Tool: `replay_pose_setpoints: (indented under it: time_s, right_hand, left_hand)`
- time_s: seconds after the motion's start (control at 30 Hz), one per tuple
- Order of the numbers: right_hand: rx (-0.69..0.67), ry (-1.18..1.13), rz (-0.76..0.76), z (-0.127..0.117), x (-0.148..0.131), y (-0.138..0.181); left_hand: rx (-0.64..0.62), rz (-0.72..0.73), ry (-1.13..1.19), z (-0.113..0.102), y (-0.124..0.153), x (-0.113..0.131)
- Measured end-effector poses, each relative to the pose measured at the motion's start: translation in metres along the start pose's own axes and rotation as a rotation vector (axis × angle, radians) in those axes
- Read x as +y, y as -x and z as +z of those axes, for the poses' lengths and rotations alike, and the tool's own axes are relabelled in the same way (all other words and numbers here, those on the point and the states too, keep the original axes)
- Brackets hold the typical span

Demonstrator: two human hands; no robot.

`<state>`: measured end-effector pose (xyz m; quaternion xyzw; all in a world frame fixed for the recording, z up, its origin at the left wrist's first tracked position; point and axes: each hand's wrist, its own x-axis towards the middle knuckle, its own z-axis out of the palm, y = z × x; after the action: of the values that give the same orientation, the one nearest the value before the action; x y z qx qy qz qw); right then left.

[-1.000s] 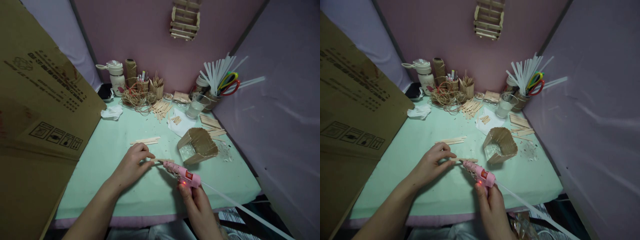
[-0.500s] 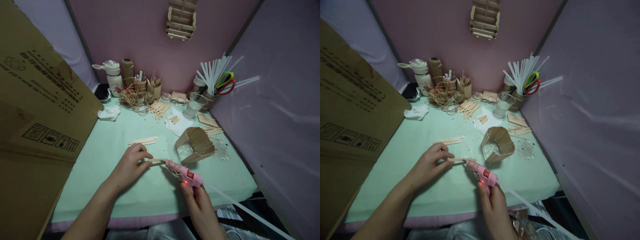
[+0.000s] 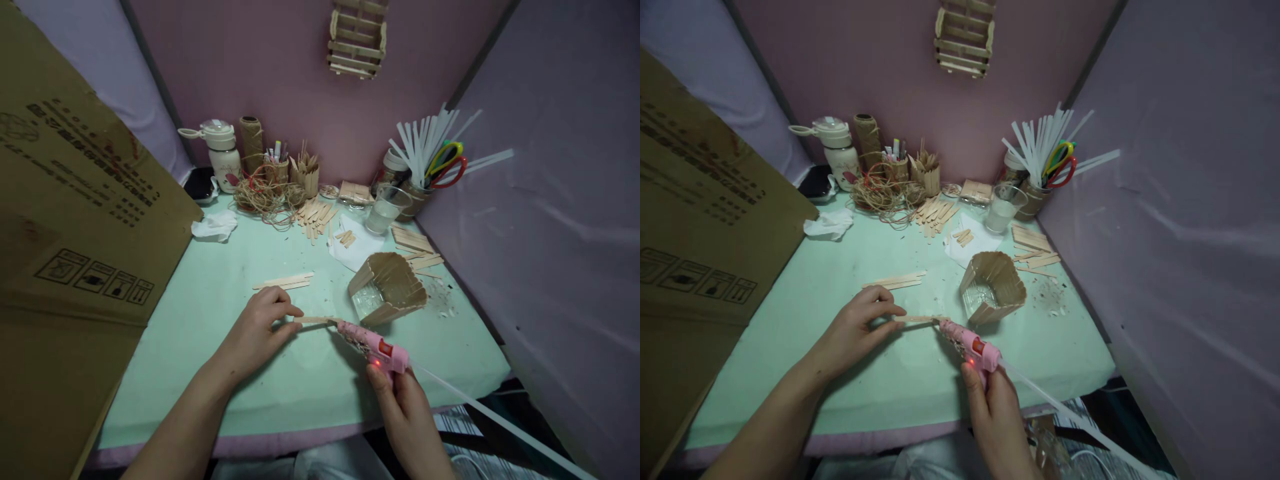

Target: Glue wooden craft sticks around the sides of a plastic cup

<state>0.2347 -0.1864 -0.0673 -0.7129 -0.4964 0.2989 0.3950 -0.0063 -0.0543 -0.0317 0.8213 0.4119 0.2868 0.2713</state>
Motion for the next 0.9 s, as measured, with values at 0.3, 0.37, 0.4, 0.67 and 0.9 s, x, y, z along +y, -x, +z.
replay_pose_setpoints:
  time_s: [0.3, 0.37, 0.4, 0.67, 0.9]
  right_hand:
    - [-0.018, 0.023, -0.005, -0.002, -0.006, -0.001]
    - [-0.008, 0.045, -0.002, -0.003, -0.006, -0.002]
    - [-0.006, 0.057, 0.001, -0.004, -0.006, -0.002]
    - [0.001, 0.123, -0.071, -0.009, -0.015, -0.004]
    - [0.132, -0.049, 0.055, -0.026, -0.007, 0.01]
  left_hand:
    - [-0.009, -0.002, -0.005, 0.0, -0.001, -0.001]
    - [-0.01, -0.002, -0.007, 0.0, -0.001, -0.002]
    - [-0.012, -0.002, -0.008, 0.001, -0.001, -0.002]
    - [0.01, 0.018, -0.021, 0.0, -0.001, -0.001]
    - [0.042, -0.015, 0.009, 0.0, -0.002, -0.002]
